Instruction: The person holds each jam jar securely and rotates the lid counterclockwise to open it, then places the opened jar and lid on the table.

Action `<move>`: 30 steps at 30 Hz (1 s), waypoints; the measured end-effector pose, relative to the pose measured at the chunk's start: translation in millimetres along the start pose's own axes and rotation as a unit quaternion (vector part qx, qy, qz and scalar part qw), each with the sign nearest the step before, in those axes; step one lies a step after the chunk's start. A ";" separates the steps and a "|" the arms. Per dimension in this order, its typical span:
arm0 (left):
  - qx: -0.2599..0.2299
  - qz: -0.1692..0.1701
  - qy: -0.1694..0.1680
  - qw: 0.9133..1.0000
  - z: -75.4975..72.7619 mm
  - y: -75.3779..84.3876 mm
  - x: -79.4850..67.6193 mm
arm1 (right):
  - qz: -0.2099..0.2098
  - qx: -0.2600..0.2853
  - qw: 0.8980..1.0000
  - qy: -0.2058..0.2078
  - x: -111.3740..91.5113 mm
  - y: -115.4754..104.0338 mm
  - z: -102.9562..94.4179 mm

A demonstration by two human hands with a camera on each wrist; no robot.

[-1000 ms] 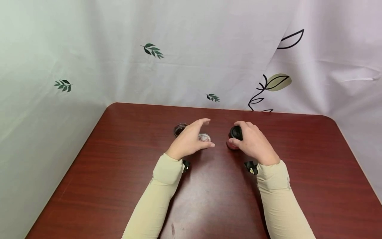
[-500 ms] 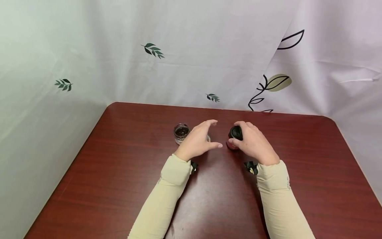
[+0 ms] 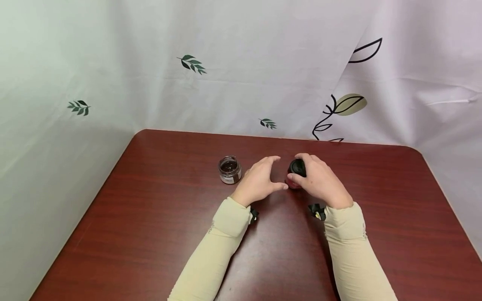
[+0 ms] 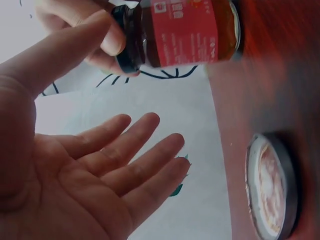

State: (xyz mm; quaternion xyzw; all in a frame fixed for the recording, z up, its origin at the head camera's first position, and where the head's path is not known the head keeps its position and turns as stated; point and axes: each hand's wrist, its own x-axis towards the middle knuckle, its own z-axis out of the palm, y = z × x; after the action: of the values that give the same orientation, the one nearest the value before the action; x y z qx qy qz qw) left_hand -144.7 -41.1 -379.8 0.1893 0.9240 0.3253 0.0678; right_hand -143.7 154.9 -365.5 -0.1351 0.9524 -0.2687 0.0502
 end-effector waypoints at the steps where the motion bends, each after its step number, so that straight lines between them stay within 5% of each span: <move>1: 0.002 -0.004 0.002 1.000 1.2 -0.1 0.0 | -0.001 0.000 1.000 -0.002 0.5 -0.5 0.4; 30: -0.017 -0.020 -0.002 1.000 26.7 6.8 9.4 | 0.001 -0.005 1.000 -0.005 -0.5 -1.1 -1.0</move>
State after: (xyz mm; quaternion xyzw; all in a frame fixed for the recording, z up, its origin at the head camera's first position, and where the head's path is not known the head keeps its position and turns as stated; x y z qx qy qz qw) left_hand -144.7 -17.1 -396.4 0.1699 0.9217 0.3396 0.0793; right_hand -143.1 154.7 -364.1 -0.1358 0.9535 -0.2634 0.0547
